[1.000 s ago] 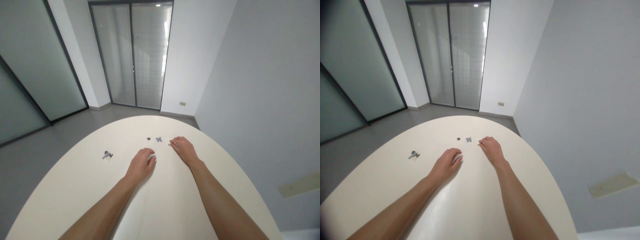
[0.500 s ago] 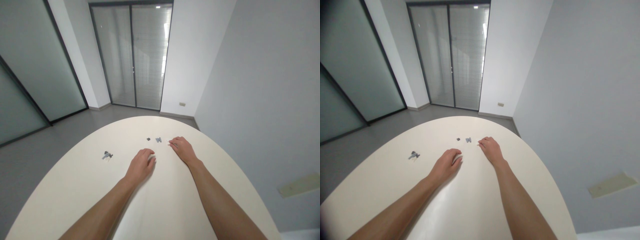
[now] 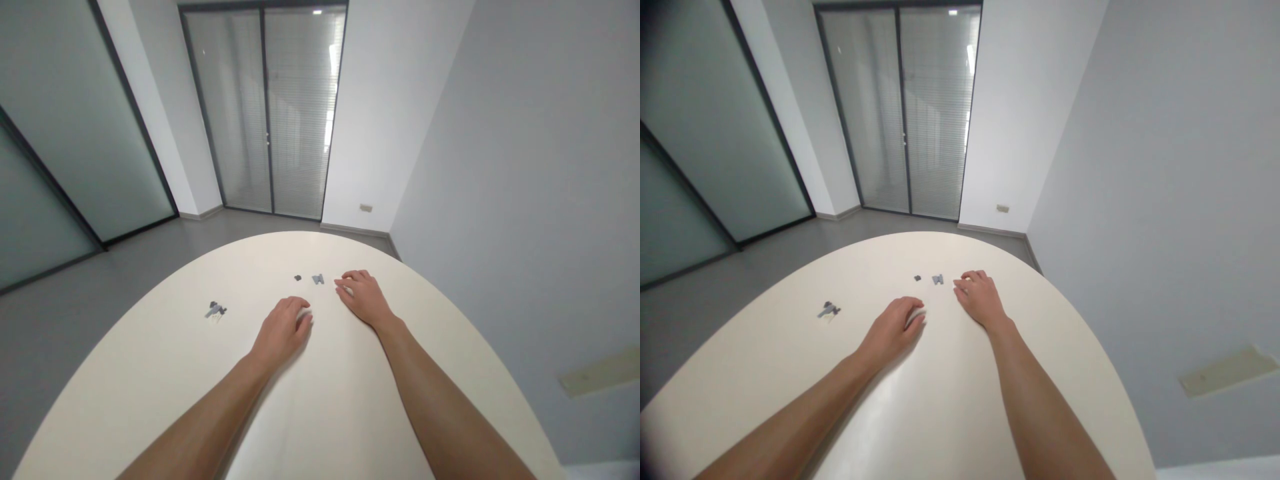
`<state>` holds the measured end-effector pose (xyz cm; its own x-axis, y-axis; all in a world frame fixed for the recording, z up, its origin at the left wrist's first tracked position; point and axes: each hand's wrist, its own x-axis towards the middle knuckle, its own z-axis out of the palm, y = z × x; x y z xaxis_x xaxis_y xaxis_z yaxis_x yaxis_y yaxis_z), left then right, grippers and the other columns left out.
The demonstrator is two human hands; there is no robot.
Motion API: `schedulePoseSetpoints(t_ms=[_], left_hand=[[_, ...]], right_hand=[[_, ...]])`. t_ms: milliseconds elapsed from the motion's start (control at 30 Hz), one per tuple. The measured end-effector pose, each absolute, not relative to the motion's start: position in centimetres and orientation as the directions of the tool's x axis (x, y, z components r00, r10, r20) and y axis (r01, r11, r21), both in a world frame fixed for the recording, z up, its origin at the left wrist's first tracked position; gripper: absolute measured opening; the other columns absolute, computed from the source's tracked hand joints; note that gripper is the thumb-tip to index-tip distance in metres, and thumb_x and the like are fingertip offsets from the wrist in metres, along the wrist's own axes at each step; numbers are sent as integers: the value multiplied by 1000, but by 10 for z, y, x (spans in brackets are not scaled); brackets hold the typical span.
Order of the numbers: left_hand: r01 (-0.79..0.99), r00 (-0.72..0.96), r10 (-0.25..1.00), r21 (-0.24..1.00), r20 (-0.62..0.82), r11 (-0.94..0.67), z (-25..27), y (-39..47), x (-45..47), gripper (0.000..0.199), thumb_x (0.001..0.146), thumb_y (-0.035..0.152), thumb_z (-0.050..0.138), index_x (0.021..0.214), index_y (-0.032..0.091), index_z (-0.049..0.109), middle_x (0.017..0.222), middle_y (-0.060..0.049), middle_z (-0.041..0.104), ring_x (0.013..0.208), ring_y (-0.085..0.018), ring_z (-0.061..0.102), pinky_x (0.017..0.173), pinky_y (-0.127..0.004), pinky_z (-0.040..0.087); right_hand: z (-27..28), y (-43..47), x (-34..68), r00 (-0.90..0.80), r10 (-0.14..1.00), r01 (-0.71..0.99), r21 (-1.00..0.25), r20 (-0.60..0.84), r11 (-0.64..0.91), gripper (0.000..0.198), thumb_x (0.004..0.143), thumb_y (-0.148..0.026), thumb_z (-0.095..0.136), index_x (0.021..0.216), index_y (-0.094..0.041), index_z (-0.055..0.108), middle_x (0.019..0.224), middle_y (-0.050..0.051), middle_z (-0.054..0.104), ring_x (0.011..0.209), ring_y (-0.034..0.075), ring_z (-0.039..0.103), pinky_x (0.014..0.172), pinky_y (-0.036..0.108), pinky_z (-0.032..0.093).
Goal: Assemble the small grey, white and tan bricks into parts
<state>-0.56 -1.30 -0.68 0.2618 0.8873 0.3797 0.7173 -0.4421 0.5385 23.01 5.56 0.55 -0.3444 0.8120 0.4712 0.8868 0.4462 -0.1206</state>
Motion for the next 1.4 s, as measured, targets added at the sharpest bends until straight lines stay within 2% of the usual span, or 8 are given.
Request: schedulePoseSetpoints(t_ms=[633,1000,1233,1400], left_hand=[[722,260,888,534,379,-440,-7,-13,-5,19,92,25,54,109,20,60,113,-8,68,110,-23,59,97,-38,46],[726,261,887,528,381,-441,-7,-13,-6,20,91,25,54,109,20,61,113,-8,68,109,-24,59,97,-39,46],[726,269,881,519,390,-451,-7,-13,-5,19,91,24,53,108,20,61,111,-8,68,108,-23,59,96,-38,46],[724,265,879,520,396,-453,-6,-13,-4,19,91,24,54,108,20,61,111,-8,68,108,-23,59,96,-38,46]], right_hand=[[0,58,225,-372,798,835,-204,474,510,20,91,-23,58,104,-22,73,109,5,75,104,22,60,96,36,46],[2,60,216,-380,803,851,-167,459,498,18,91,-26,60,104,-21,73,105,6,74,104,23,59,97,36,45],[1,64,209,-375,800,811,-253,468,528,14,91,-23,60,93,-22,74,97,4,75,100,22,61,95,35,45],[2,66,210,-281,801,811,-314,529,493,15,91,-24,60,97,-22,73,100,4,75,100,22,60,93,36,46]])
